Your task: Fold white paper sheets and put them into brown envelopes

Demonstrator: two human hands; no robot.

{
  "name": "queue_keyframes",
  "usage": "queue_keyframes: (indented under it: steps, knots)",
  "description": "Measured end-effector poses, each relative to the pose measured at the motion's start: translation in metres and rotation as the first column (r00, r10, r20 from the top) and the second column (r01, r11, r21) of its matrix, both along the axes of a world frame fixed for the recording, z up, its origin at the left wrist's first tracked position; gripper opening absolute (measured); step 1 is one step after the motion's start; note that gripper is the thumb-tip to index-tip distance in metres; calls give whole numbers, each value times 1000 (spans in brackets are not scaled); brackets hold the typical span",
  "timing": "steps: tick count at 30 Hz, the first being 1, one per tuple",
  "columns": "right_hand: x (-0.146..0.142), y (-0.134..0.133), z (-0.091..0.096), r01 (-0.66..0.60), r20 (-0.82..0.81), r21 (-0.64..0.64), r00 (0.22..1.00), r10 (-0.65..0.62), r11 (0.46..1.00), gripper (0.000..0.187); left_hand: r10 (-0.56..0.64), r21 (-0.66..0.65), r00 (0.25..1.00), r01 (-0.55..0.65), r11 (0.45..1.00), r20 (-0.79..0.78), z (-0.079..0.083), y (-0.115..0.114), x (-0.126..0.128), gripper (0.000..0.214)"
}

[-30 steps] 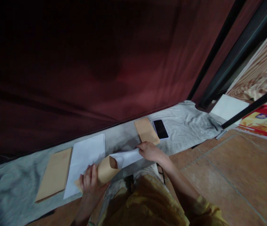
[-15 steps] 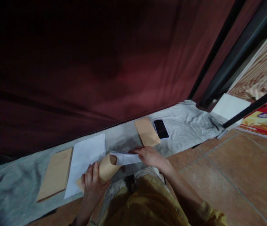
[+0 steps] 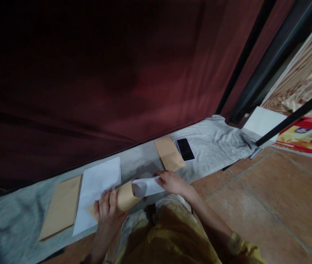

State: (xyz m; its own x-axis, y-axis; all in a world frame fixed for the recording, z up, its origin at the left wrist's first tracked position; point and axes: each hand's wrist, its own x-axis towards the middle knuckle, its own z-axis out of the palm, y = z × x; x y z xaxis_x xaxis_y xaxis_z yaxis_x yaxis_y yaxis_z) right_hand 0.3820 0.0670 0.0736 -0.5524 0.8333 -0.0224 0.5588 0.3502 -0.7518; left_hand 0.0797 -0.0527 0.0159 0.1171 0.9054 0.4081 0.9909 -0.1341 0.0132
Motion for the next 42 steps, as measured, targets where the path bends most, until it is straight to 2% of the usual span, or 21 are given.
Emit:
queue_keyframes:
  steps: [4,7,11,15,17,22,28,31,34,37,42]
  knots:
    - [-12,-2,-2,-3,-67,-9,998,2,1000,25,-53,2,999,53,999,-1,3,4,8,75]
    - [-16,-6,-5,103,-178,-42,978,-109,994,20,-35,32,999,35,999,21,0,6,10,78]
    - [-16,-10,-9,209,-335,-119,912,-238,971,8,-21,60,998,17,998,60,-5,10,9,84]
    - [-27,-20,-9,273,-411,-44,872,-267,961,7,-64,105,993,54,993,97,-4,14,16,88]
    - [-36,-26,-8,293,-410,25,875,-257,956,4,-92,140,988,75,987,121,-3,16,22,91]
    - [-50,-38,-2,281,-320,77,916,-243,957,18,-99,155,982,74,985,162,1,16,32,92]
    - [-52,-41,11,239,-50,76,971,-236,968,16,-172,214,976,141,967,132,4,18,32,89]
    - [-52,-42,12,210,22,118,977,-214,971,18,-205,214,974,181,960,96,5,22,31,88]
    - [-53,-43,9,211,29,135,976,-217,968,17,-232,245,970,208,947,73,5,24,29,86]
    - [-55,-43,4,267,0,97,963,-268,959,13,-231,226,971,210,951,67,5,24,28,84]
    - [-56,-45,-6,348,-178,27,924,-338,937,21,-221,170,972,206,964,78,7,21,30,84]
